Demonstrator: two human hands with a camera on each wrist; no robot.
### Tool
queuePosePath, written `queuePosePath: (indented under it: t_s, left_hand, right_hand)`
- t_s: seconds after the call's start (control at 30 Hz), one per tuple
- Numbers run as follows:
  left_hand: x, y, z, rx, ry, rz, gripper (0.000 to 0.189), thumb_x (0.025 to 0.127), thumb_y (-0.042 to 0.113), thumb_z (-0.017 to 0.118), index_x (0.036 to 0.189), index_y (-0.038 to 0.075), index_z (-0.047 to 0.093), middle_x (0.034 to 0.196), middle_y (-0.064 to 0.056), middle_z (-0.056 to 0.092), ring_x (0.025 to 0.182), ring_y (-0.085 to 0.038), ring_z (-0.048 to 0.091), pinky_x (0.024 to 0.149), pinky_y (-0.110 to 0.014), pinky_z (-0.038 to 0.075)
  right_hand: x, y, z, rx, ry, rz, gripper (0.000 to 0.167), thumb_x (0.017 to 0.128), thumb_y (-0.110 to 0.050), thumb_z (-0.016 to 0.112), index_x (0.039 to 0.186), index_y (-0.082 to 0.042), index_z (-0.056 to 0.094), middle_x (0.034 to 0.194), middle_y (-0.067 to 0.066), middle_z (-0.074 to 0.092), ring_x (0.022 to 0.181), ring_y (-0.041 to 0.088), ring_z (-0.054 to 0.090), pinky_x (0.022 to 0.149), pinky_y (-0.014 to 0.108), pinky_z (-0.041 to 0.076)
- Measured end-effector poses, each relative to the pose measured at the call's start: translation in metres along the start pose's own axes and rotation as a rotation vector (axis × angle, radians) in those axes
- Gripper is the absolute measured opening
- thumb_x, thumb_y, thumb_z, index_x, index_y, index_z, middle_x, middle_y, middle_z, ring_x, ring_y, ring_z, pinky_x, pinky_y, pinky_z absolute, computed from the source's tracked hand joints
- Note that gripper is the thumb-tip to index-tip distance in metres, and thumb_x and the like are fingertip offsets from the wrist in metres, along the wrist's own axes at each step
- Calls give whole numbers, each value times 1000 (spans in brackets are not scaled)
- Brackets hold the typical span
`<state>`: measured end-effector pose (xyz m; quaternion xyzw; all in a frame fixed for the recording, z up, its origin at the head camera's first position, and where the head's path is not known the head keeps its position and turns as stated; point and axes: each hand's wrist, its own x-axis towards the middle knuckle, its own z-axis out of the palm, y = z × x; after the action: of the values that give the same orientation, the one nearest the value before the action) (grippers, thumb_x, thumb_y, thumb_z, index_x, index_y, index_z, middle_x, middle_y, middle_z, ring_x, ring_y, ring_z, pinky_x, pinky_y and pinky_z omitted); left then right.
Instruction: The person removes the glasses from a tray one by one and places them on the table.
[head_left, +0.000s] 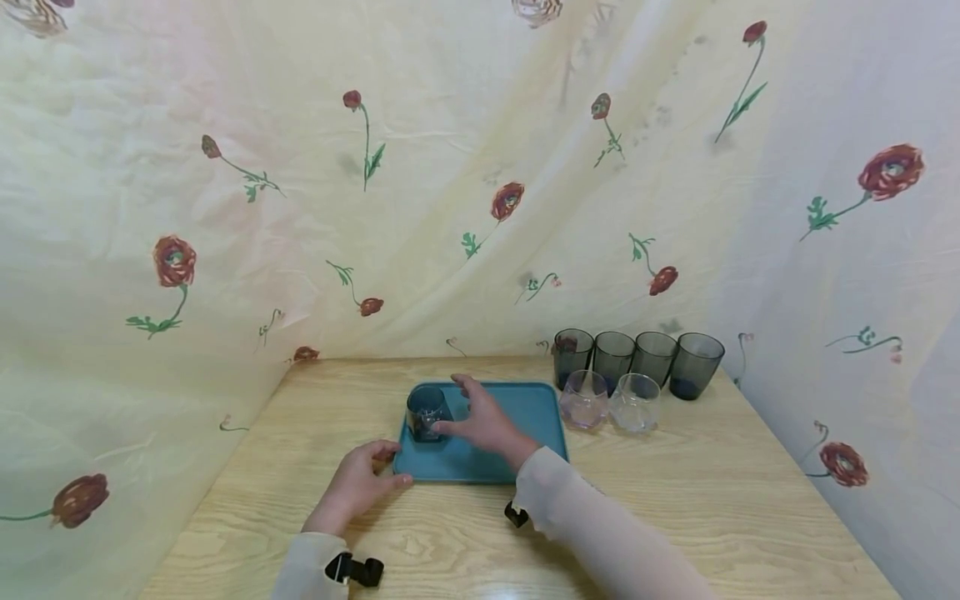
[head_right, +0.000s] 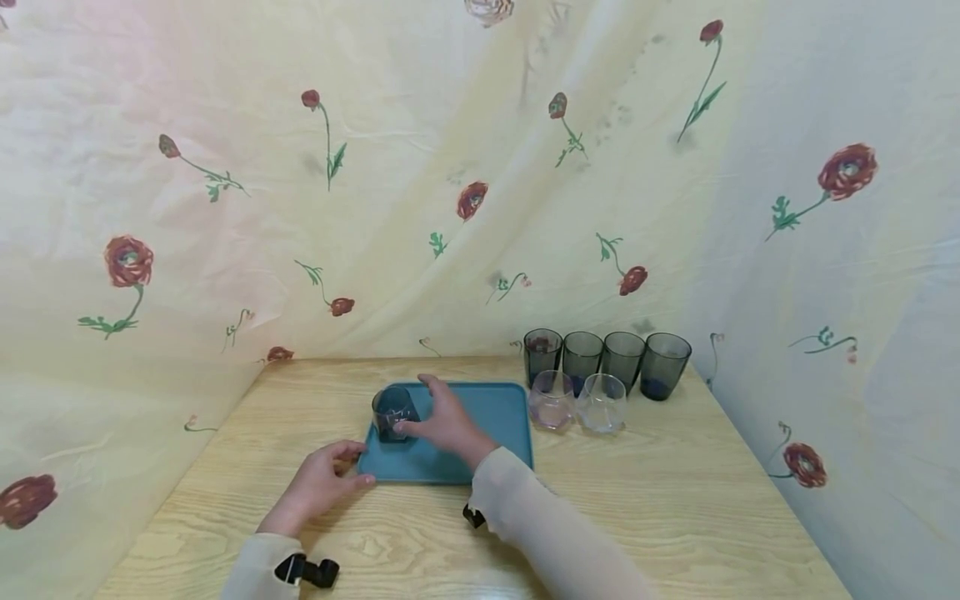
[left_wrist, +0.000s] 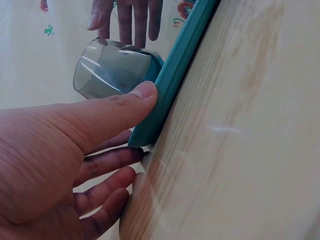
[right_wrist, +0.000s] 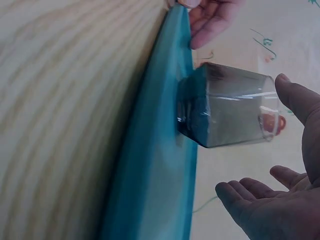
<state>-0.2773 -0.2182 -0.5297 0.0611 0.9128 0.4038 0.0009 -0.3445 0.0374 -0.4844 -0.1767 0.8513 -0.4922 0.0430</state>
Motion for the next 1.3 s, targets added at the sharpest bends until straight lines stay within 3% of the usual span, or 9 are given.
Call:
queuePosePath:
  t_s: [0.47, 0.7, 1.3]
  left_hand:
    - [-1, -1, 1, 1, 7, 8, 58, 84, 34, 91, 134, 12, 70, 128, -5, 70, 115, -28, 67, 96, -50, 57]
    - [0, 1, 0, 8, 13, 13, 58, 85, 35, 90, 134, 12, 70, 129, -5, 69, 116, -28, 66, 97, -51, 56]
    - [-1, 2, 2, -1, 12, -5, 57, 86, 29, 90, 135, 12, 69, 130, -4, 69, 118, -28, 66, 99, -51, 55]
  right_hand:
    - [6, 2, 25, -16, -38, 27, 101, 88, -44, 86, 166, -17, 28, 165, 13, 37, 147, 38, 41, 108, 59, 46]
    - [8, 6, 32, 27, -25, 27, 100, 88, -42, 87, 165, -12, 30, 161, 15, 41, 145, 40, 42, 109, 60, 45]
    - [14, 10, 41, 31, 18, 66, 87, 92, -38, 84, 161, -15, 37, 156, 17, 47, 140, 39, 48, 110, 57, 46]
